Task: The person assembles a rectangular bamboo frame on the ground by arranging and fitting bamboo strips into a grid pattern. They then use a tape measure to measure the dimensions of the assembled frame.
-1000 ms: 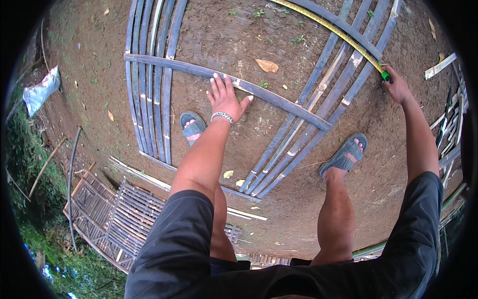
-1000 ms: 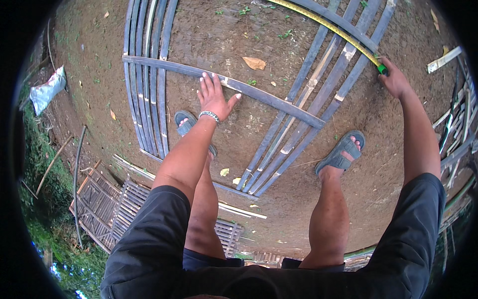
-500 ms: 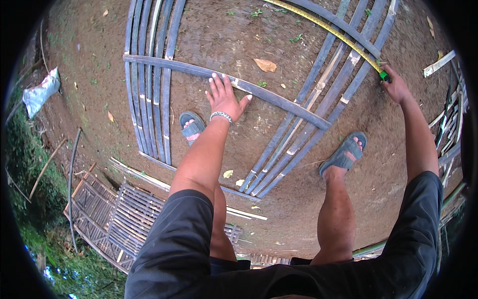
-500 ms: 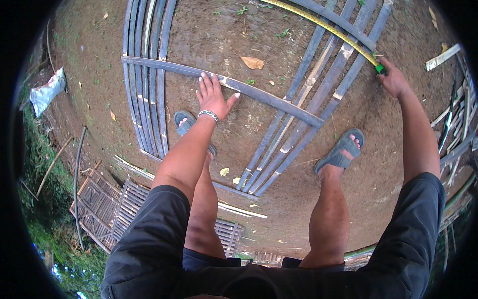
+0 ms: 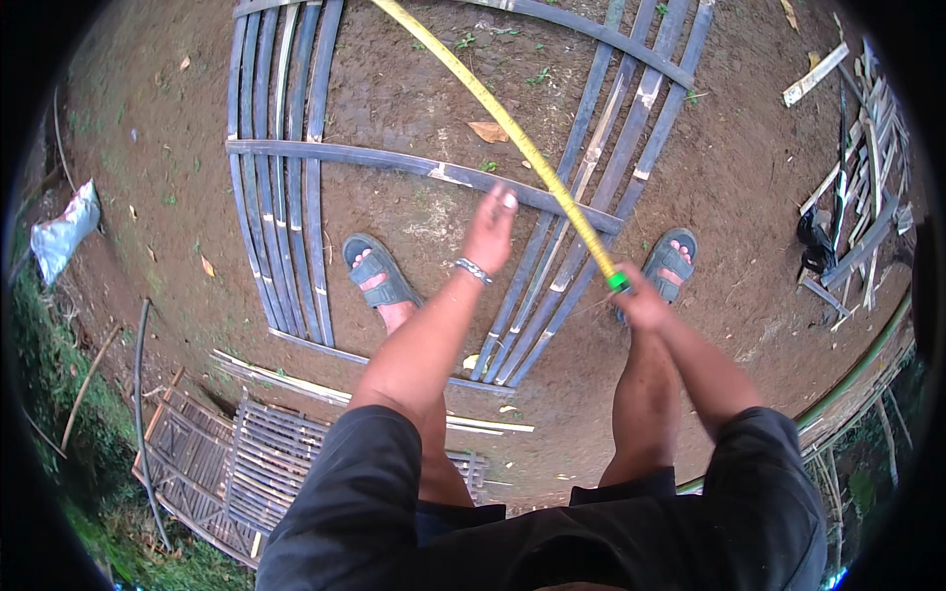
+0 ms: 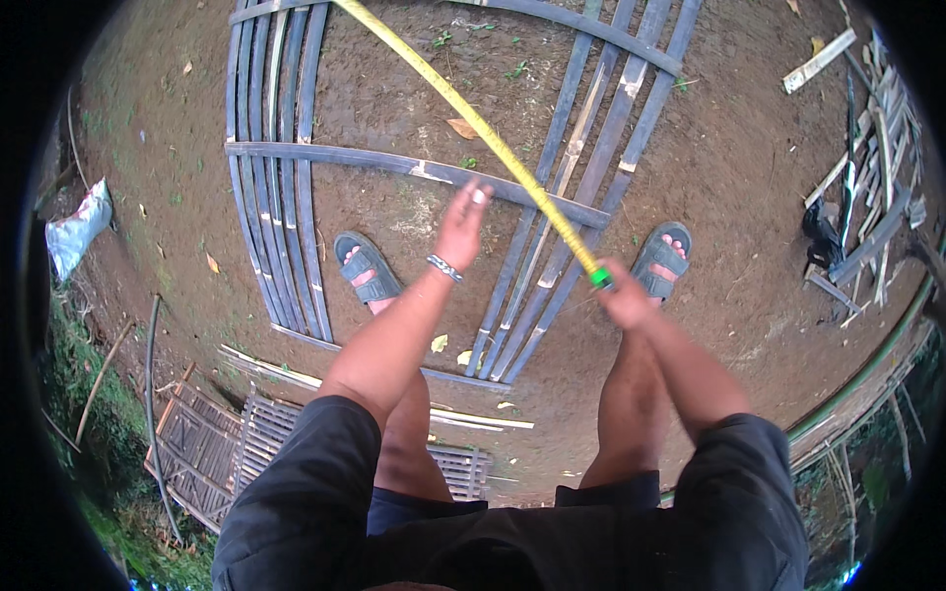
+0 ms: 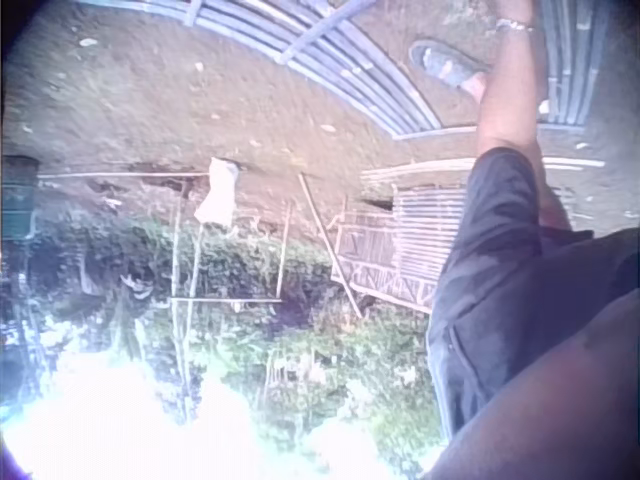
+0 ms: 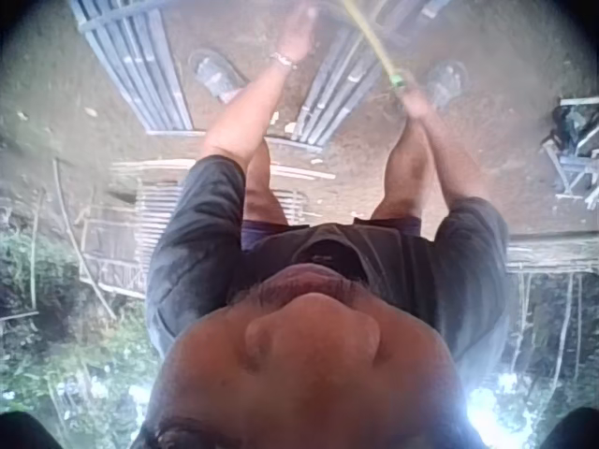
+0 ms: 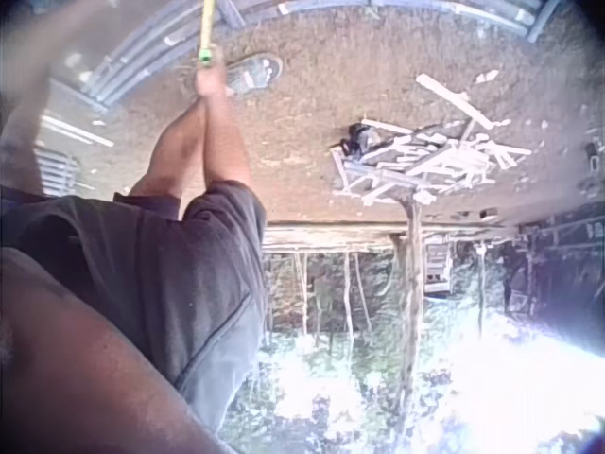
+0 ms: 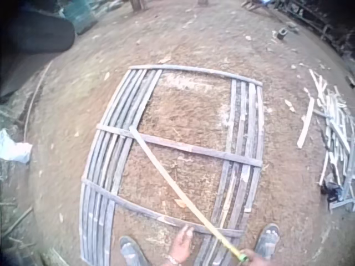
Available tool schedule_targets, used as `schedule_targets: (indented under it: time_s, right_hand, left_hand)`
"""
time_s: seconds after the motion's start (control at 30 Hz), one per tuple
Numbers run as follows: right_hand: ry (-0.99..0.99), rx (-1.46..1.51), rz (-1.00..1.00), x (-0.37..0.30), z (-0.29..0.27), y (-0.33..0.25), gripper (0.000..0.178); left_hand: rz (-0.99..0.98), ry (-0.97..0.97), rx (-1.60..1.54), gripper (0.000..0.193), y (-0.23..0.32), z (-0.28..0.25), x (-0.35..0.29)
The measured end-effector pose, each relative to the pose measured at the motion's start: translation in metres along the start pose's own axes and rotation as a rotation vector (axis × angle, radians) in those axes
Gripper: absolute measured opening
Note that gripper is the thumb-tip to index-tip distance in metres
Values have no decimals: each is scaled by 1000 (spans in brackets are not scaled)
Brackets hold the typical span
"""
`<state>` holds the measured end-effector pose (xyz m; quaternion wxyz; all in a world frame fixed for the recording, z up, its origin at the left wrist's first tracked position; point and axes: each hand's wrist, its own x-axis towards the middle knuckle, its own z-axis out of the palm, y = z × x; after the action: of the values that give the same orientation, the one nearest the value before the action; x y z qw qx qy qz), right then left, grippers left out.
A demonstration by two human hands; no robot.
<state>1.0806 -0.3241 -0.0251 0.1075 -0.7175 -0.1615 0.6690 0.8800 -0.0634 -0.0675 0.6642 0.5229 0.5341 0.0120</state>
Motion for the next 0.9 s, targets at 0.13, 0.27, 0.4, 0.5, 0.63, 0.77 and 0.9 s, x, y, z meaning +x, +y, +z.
schedule_targets:
  time_s: [0.13, 0.27, 0.4, 0.5, 0.63, 0.77, 0.9]
  right_hand:
    - [-25, 322, 20, -11, 154, 5, 52]
    - [-13, 550, 44, -19, 269, -19, 55]
    - [-68, 693, 159, -10, 325, -41, 56]
    - [-5, 669, 191, -10, 331, -60, 60]
    - [42, 640, 253, 3, 356, -43, 61]
    - [201, 516, 150, 3, 378, -24, 60]
    - [138, 557, 269, 1, 366, -28, 59]
  left_hand:
    - [-183, -148, -130, 42, -32, 30, -39]
    - [-328, -84, -47, 37, -61, 19, -75]
    - [-426, -262, 122, 36, -93, -7, -92]
    - [-494, -400, 143, 35, -112, -23, -87]
    - [-455, -465, 296, 38, -117, -30, -71]
    - [-399, -456, 224, 35, -116, -27, -57]
    - [-357, -429, 288, 36, -100, -20, -49]
